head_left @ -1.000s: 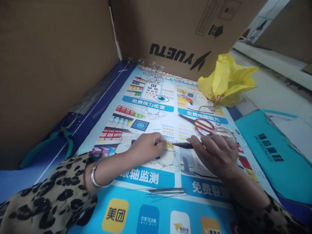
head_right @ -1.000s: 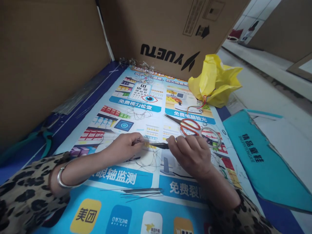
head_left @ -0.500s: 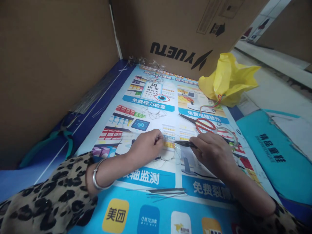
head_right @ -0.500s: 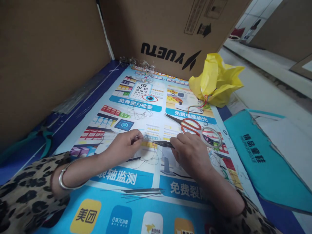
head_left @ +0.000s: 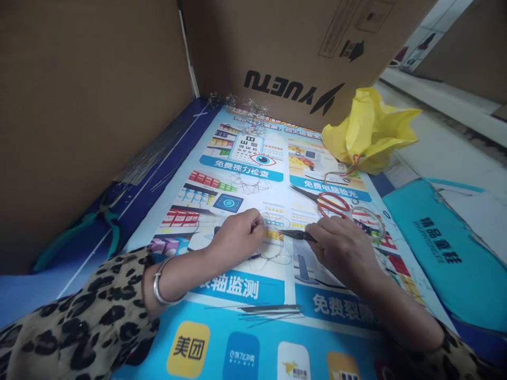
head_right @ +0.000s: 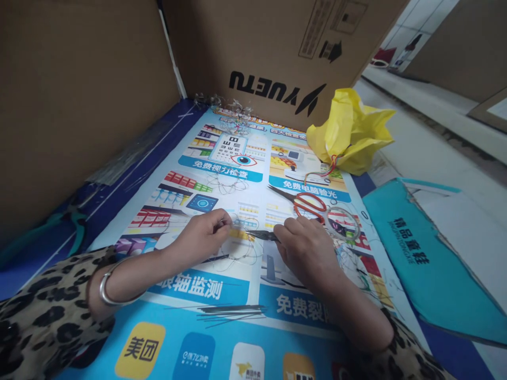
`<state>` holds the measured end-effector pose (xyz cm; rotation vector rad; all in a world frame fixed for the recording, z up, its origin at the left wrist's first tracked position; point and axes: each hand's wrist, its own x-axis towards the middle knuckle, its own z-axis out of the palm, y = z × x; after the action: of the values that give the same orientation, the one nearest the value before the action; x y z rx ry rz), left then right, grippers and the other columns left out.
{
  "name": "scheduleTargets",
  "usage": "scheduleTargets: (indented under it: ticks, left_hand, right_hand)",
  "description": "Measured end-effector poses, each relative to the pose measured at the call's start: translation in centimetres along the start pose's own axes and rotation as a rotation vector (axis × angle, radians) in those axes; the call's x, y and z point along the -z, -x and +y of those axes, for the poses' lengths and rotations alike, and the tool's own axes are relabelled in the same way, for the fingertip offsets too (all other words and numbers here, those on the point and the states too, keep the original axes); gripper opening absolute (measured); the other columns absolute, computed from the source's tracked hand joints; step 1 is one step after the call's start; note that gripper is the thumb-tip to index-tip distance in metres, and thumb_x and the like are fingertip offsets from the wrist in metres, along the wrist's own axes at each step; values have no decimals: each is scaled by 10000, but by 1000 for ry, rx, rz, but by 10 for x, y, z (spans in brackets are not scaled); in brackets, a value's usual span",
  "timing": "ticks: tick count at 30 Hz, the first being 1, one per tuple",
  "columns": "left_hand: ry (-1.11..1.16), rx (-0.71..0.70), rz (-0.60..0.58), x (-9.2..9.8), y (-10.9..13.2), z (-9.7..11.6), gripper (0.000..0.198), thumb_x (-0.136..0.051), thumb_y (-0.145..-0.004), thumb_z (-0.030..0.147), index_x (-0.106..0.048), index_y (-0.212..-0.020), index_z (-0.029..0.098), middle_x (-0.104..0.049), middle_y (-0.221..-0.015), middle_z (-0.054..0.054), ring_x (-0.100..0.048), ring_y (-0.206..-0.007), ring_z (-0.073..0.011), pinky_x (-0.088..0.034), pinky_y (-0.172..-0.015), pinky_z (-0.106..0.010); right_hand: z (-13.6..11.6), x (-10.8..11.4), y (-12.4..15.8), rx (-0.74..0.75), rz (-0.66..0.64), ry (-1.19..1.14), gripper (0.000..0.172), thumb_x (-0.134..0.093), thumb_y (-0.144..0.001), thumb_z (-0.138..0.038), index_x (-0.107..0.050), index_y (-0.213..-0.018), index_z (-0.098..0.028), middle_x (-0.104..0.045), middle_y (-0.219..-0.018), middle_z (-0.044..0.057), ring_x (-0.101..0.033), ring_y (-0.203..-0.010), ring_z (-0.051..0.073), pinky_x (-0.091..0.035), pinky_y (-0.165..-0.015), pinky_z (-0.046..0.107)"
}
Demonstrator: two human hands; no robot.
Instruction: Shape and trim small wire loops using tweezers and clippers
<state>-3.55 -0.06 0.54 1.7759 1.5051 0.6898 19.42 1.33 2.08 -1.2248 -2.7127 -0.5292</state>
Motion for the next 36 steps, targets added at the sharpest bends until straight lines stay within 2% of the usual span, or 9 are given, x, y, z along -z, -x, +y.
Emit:
scheduleTargets:
  ticks: [8, 14, 19, 22, 26, 30, 36]
  left_hand:
    - [0, 14, -6, 1, 0, 3, 91, -427, -776, 236, -503, -745, 197, -544, -628, 19, -511, -592, -122, -321, -529, -218]
    - [6, 9, -55, 1, -3, -2, 75, -450, -769, 263, -491, -755, 202, -548, -642, 19, -522, -588, -125, -301, -503, -211]
    - [45, -14, -135, 6, -8, -5, 186, -515, -750, 316, -521, -903, 209, -583, -673, 16, -513, -562, -121, -302, -492, -214]
    - [31, -56, -175, 10, -12, -4, 254, -519, -756, 344, -546, -977, 221, -597, -696, 12, -520, -594, -129, -335, -530, -228]
    - [18, -161, -124, 12, -19, 1, 282, -543, -735, 302, -560, -1005, 221, -617, -827, -8, -546, -739, -149, -389, -654, -258]
    - [-31, -261, -172, 9, -24, 8, 225, -568, -676, 207, -581, -900, 196, -615, -863, -15, -542, -767, -149, -390, -677, -258]
    - [-28, -214, -199, 2, -25, 11, 133, -579, -646, 180, -556, -776, 194, -593, -719, 21, -508, -650, -118, -339, -568, -225]
  right_hand:
    - [-5, -3, -1, -51, 11, -83, 137, -513, -797, -232, -632, -763, -172, -576, -698, 50, -484, -704, 174, -289, -633, 288]
    - [-5, -4, -2, -46, 1, -92, 128, -525, -787, -231, -634, -764, -167, -579, -699, 50, -480, -700, 172, -291, -633, 285]
    - [-3, -4, -2, -15, -17, -106, 118, -529, -778, -224, -626, -739, -169, -568, -686, 43, -464, -686, 165, -280, -631, 280]
    - [-1, -3, -3, -1, -19, -95, 104, -533, -771, -213, -625, -745, -173, -567, -691, 41, -461, -685, 163, -269, -625, 280]
    - [1, -3, -5, 22, -24, -90, 97, -537, -768, -211, -624, -745, -177, -562, -687, 37, -459, -683, 164, -261, -620, 281]
    - [0, -3, -6, 28, -29, -83, 78, -549, -759, -209, -622, -746, -184, -559, -687, 33, -460, -687, 168, -261, -627, 285]
    - [2, -5, -4, 24, -15, -42, 70, -547, -756, -200, -609, -726, -190, -547, -674, 30, -453, -691, 170, -248, -625, 290]
